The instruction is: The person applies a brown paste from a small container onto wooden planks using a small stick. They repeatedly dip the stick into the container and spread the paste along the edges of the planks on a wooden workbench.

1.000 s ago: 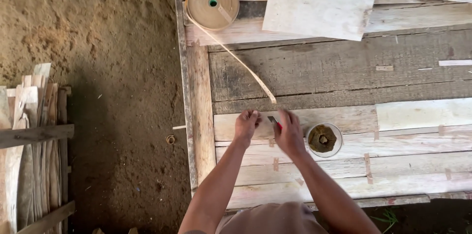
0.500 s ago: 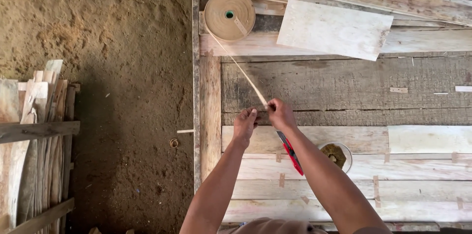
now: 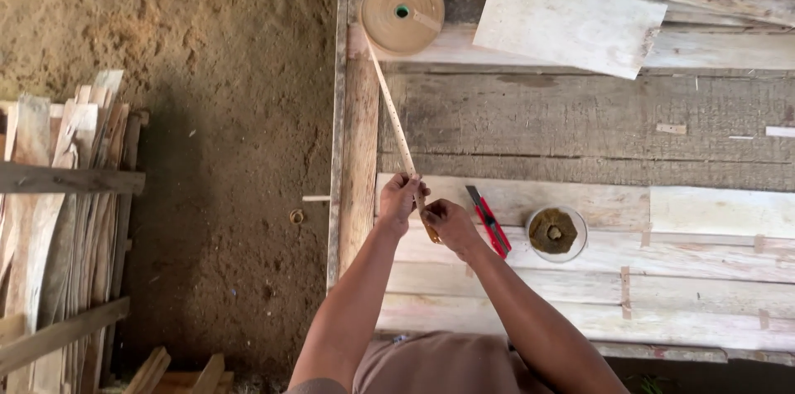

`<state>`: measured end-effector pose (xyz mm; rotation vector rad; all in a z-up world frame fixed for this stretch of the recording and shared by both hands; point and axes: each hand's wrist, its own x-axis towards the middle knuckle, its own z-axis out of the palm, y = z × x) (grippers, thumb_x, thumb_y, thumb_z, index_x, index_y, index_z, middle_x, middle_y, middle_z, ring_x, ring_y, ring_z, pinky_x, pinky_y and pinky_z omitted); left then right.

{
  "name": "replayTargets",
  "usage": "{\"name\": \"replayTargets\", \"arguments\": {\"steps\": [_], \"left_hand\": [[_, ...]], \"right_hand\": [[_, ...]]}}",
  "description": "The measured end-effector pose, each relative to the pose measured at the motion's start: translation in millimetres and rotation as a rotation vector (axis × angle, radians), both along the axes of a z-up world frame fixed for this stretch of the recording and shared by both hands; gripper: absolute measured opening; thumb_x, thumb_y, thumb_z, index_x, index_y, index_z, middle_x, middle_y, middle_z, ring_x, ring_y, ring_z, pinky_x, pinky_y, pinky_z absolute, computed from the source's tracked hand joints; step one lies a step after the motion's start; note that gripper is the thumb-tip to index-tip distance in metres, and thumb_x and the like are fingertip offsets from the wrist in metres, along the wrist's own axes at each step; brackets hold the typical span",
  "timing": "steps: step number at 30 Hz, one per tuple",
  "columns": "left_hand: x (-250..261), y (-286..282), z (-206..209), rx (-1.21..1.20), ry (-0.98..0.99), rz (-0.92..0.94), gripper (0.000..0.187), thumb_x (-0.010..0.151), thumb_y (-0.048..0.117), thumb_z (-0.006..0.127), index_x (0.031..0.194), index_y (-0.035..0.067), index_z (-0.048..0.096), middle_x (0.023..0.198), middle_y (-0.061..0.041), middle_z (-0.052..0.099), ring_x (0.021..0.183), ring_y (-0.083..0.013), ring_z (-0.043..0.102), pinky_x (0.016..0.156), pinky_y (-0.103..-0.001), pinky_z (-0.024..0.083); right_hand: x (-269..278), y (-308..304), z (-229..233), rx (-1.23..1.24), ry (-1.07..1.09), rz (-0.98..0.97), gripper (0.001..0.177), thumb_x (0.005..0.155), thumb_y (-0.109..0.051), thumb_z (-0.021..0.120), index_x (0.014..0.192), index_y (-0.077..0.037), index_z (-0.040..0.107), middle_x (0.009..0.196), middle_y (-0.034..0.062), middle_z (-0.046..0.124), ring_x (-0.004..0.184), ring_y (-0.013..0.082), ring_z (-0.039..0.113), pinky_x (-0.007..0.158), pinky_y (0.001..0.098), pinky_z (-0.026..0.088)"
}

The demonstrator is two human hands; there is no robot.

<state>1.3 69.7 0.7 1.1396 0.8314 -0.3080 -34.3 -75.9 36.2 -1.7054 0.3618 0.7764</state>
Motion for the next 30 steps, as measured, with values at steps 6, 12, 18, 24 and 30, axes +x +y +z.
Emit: {"name": "replayTargets", "arguments": {"steps": [6,12,18,24,30], "left_hand": [[-23.0,30.4,33.7,-0.028,-0.041,0.052,0.016,0.100,0.027,0.068,0.104,0.012,0.065,0.077,-0.003,0.068,0.070,-0.0153,0.074,0.059,-0.020,0.054],[-28.9,79.5,-11.2,0.025,-0.081,-0.046,0.018,0.096,0.025,0.074,0.101,0.009,0.068,0.072,-0.001,0.063,0.062,-0.0109,0.066,0.058,-0.018,0.051],[-30.1,125.1,15.2,0.066,-0.085,-0.263,0.014,0.096,0.022,0.073,0.100,0.009,0.067,0.080,-0.001,0.063,0.069,-0.0105,0.064,0.069,-0.026,0.057],[-31.0,146.5,-34.1,0.153,-0.046,-0.364,0.017,0.095,0.020,0.073,0.103,0.007,0.069,0.080,-0.006,0.068,0.069,-0.0145,0.070,0.069,-0.030,0.062],[-22.0,153.0,38.3,0.692,-0.141,-0.613,0.032,0.087,0.024,0.072,0.118,0.015,0.069,0.094,-0.004,0.078,0.092,-0.0245,0.076,0.090,-0.043,0.060]], "right_hand": [[-35.8,6.0,4.5,0.051,0.037,0.072,0.020,0.091,-0.019,0.076,0.099,-0.001,0.073,0.072,0.0116,0.068,0.065,0.0193,0.066,0.062,0.0297,0.054],[-77.2,37.3,0.3,0.064,-0.023,0.089,0.022,0.090,-0.019,0.075,0.100,0.000,0.070,0.074,0.0104,0.066,0.065,0.0171,0.065,0.063,0.0305,0.053],[-113.2,96.9,-7.7,-0.051,-0.046,-0.037,0.014,0.089,-0.020,0.075,0.096,-0.008,0.073,0.066,0.0059,0.065,0.063,0.0148,0.066,0.059,0.0296,0.050],[-154.7,128.4,-22.2,-0.149,-0.052,-0.220,0.017,0.086,-0.028,0.079,0.097,-0.015,0.078,0.075,0.0048,0.070,0.072,0.0147,0.064,0.068,0.0320,0.050],[-155.6,142.1,-17.0,-0.075,0.019,-0.388,0.025,0.088,-0.021,0.080,0.104,-0.003,0.075,0.094,0.0194,0.070,0.082,0.0259,0.070,0.066,0.0342,0.065]]}}
